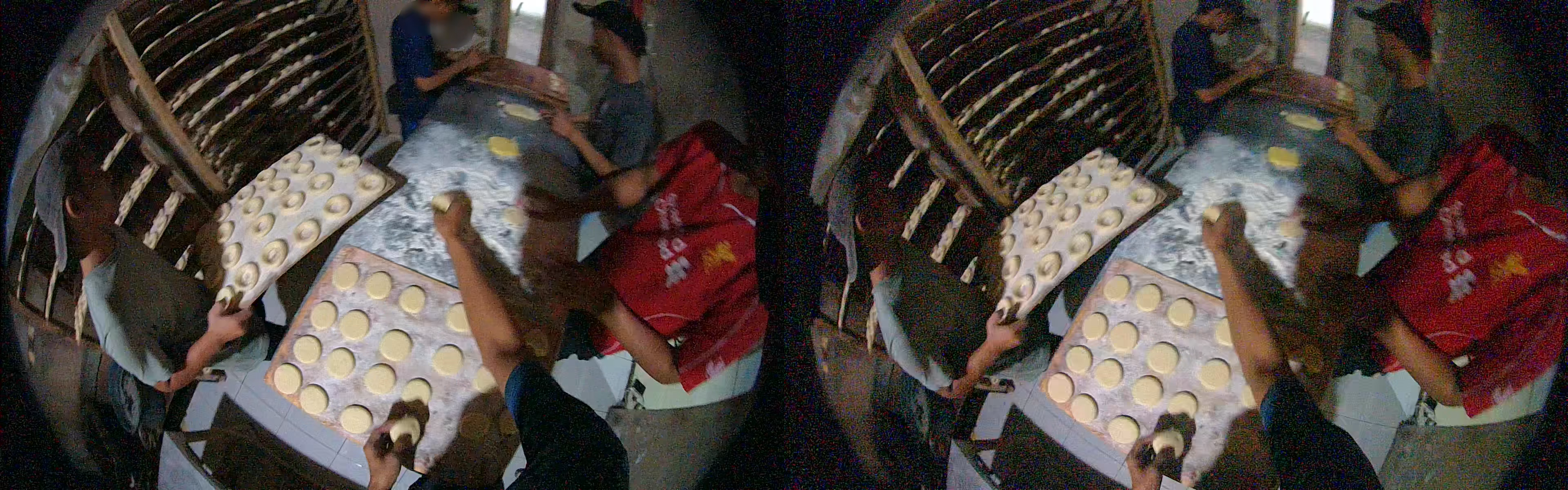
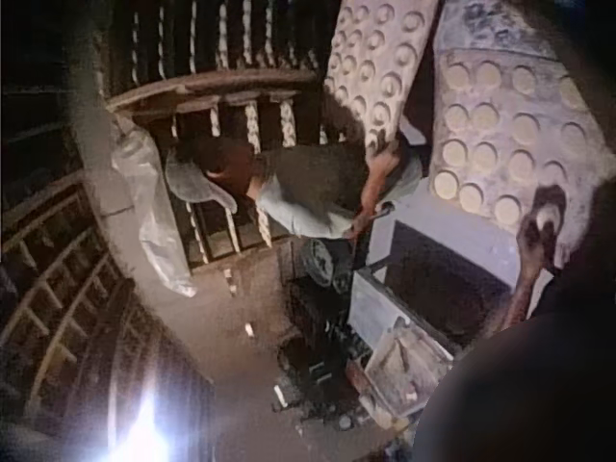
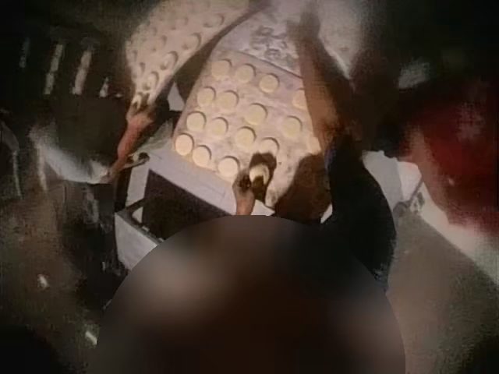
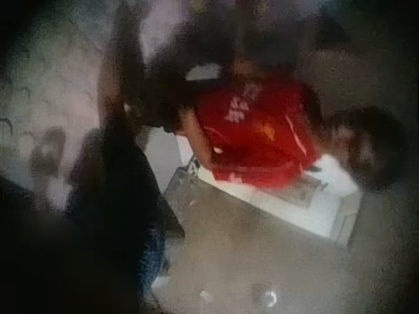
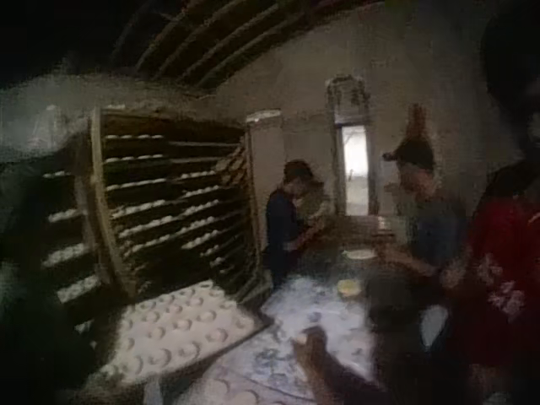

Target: The person shapes small dough pieces into ring forms by hand and places them on a floured wooden board. Other workers are also shaping dough nearby. The person occasionally moves around the workspace to retrieve dough and continues forming rings.

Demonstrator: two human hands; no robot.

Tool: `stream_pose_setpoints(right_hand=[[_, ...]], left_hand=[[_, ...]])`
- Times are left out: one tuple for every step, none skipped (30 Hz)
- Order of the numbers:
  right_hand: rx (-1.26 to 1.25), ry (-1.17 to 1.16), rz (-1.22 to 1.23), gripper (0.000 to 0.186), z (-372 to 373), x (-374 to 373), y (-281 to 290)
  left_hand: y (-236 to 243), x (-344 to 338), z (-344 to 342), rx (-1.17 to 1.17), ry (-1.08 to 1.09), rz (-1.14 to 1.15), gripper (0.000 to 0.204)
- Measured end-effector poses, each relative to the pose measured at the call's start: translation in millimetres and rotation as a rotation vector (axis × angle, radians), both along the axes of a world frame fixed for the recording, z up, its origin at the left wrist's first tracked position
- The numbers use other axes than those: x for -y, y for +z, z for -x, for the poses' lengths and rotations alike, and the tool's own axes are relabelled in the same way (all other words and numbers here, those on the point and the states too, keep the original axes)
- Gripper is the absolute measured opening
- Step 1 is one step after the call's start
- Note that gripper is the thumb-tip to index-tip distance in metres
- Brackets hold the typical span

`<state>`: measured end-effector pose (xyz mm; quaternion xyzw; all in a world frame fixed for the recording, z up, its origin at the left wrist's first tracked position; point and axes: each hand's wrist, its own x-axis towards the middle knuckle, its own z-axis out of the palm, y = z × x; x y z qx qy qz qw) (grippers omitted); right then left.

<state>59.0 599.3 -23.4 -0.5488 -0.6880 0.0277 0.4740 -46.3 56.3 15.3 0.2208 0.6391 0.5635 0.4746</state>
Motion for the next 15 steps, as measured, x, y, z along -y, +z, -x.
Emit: stream_pose_setpoints(right_hand=[[0.044, 0.024, 0.056, 0.028, 22, -21, 1], [0.016, -0.045, 0.094, 0.03, 19, -61, -2], [-0.006, -0.117, 0.122, 0.031, 9, -96, -8], [0.099, -0.09, 0.099, 0.03, 32, -101, -15], [0.205, -0.059, 0.062, 0.028, 51, -104, -18], [0.216, -0.039, 0.057, 0.025, 55, -111, -26], [0.228, -0.032, 0.047, 0.022, 52, -121, -33], [0.278, -0.039, 0.054, 0.023, 42, -131, -39], [0.355, -0.07, 0.08, 0.025, 23, -142, -46], [0.458, -0.137, 0.124, 0.027, -9, -156, -45], [0.545, -0.199, 0.133, 0.029, -44, -163, -44], [0.576, -0.208, 0.071, 0.035, -25, -134, -59], [0.557, -0.143, 0.08, 0.033, -7, -103, -71], [0.539, -0.139, 0.063, 0.031, -23, -84, -69], [0.42, -0.101, 0.247, 0.033, -4, -42, -63]], left_hand=[[23, 19, 0, 0.092, 0.01, -0.048, 0.026], [15, 38, 14, -0.071, -0.052, 0.009, 0.026], [40, 42, 22, -0.08, -0.072, 0.073, 0.025], [42, 67, 26, -0.052, 0.011, 0.071, 0.025], [37, 99, 24, -0.024, 0.097, 0.059, 0.026], [32, 123, 22, -0.036, 0.163, 0.092, 0.026], [25, 142, 21, -0.043, 0.209, 0.118, 0.026], [18, 161, 19, -0.042, 0.24, 0.143, 0.026], [4, 176, 20, -0.075, 0.235, 0.175, 0.026], [-19, 188, 30, -0.103, 0.198, 0.189, 0.025], [-34, 192, 42, -0.135, 0.153, 0.202, 0.025], [-16, 190, 24, -0.156, 0.225, 0.18, 0.022], [3, 185, 15, -0.106, 0.238, 0.189, 0.022], [23, 162, 20, -0.05, 0.203, 0.156, 0.022], [39, 148, 11, 0.013, 0.22, 0.146, 0.022]])
